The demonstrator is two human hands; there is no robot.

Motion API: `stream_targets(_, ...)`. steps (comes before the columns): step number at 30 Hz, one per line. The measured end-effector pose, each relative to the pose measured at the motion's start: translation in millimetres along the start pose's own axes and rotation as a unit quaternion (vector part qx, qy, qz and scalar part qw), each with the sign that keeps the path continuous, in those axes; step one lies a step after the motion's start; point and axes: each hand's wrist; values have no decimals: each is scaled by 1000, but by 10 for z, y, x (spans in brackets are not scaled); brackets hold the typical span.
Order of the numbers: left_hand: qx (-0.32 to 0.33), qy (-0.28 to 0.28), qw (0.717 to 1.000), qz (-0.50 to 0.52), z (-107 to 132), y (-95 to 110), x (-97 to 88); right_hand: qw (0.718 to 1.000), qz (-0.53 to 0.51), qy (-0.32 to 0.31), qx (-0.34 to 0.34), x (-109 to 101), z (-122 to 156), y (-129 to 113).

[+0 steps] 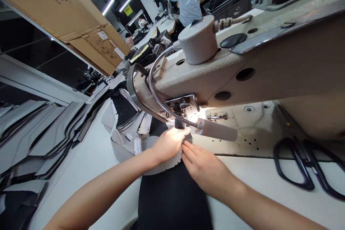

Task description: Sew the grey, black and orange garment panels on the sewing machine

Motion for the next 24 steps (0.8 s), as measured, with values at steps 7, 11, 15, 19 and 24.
stream_targets(7,-42,64,995,-61,124,-8,-130,999,-36,-30,18,-58,-83,206)
stream_targets(11,-47,-86,992,-78,527,-13,-309,990,-52,-57,121,-91,-73,277)
stream_targets(15,116,-144,979,-82,762,114,-291,984,-30,-70,162,1,-62,321)
stream_targets(19,279,6,958,-66,622,345,-78,982,-24,-81,169,55,-36,386)
stream_targets(24,339,-21,937,85,441,290,17,980,-39,-99,169,-6,-24,510)
Point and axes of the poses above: each hand's wrist, its own z-axis away from the middle knuckle, its own x-axis out of the palm, y = z × x, and after that the axes turned 15 degrees about -x, right-handed
